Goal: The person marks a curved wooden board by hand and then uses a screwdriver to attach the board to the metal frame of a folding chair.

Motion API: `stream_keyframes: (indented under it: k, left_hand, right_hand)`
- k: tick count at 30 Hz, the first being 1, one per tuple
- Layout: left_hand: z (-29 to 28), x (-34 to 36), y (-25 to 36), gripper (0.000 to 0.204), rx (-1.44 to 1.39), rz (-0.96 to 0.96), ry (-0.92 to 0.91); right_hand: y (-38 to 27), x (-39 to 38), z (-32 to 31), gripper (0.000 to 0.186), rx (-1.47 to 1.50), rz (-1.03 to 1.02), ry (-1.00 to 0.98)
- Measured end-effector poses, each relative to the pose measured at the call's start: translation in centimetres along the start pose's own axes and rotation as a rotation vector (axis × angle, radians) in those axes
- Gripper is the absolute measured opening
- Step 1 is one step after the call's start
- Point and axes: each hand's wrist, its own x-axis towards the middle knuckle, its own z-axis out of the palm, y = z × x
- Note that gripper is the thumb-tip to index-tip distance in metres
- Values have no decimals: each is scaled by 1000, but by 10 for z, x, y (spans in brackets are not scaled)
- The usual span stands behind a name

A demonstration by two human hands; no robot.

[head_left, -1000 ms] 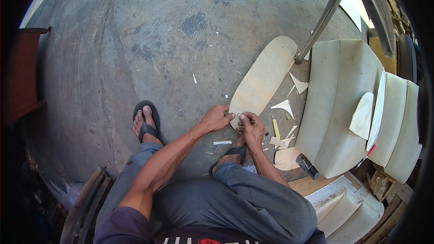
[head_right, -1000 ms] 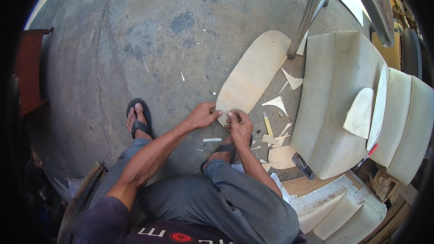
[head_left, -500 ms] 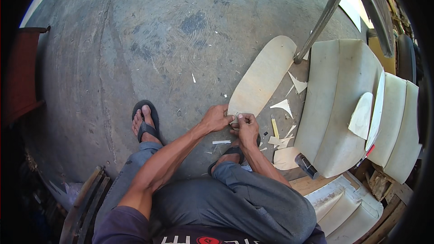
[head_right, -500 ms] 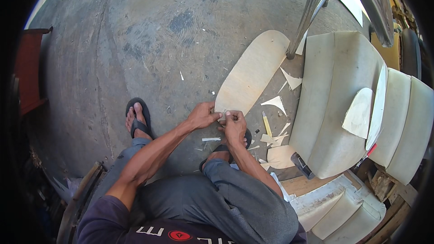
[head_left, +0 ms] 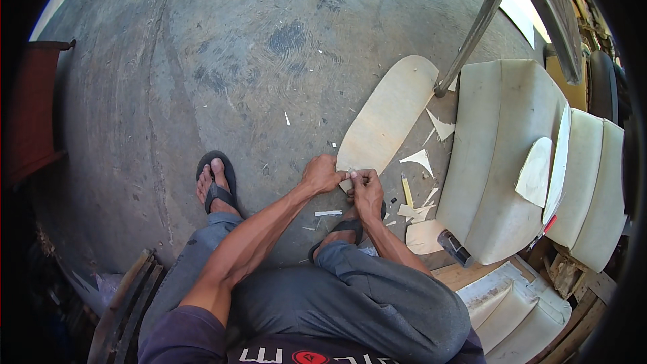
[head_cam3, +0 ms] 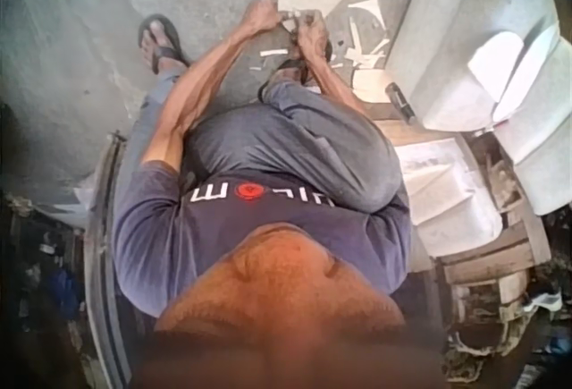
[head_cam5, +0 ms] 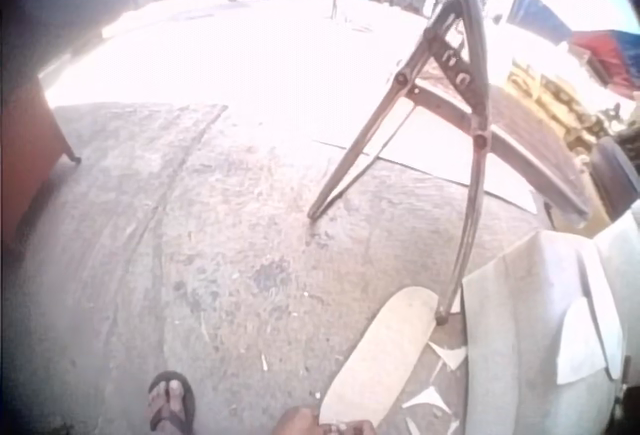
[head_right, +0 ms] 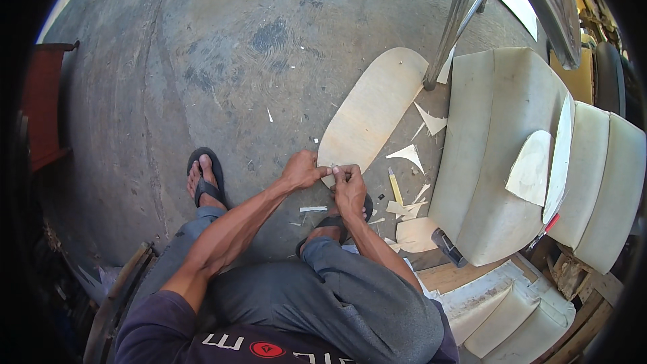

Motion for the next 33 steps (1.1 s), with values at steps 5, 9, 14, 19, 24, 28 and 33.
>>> stream_keyframes:
  k: [5, 9, 14, 19, 24, 28, 33]
  left_hand:
    - [6, 5, -3, 44, 33, -80, 40]
    - [-4, -5, 12, 47, -112, -106, 54]
    - [-57, -2, 31, 40, -317, -76, 24]
    - [-57, 11, 22, 39, -677, 84, 102]
    - [-44, 14, 16, 34, -430, 46, 222]
    - [-52, 12, 21, 31, -395, 11, 231]
    - [-53, 14, 26, 30, -358, -85, 245]
  right_hand:
    - [-7, 4, -3, 23, -90, -65, -41]
    - [-8, 9, -8, 24, -86, -95, -97]
    - [-58, 39, -2, 24, -40, -77, -283]
    - [-67, 65, 12, 25, 95, -172, -260]
    - [-85, 74, 12, 24, 8, -49, -338]
    - [-91, 66, 19, 23, -52, -37, -296]
    - [-105, 70, 20, 25, -175, -2, -328]
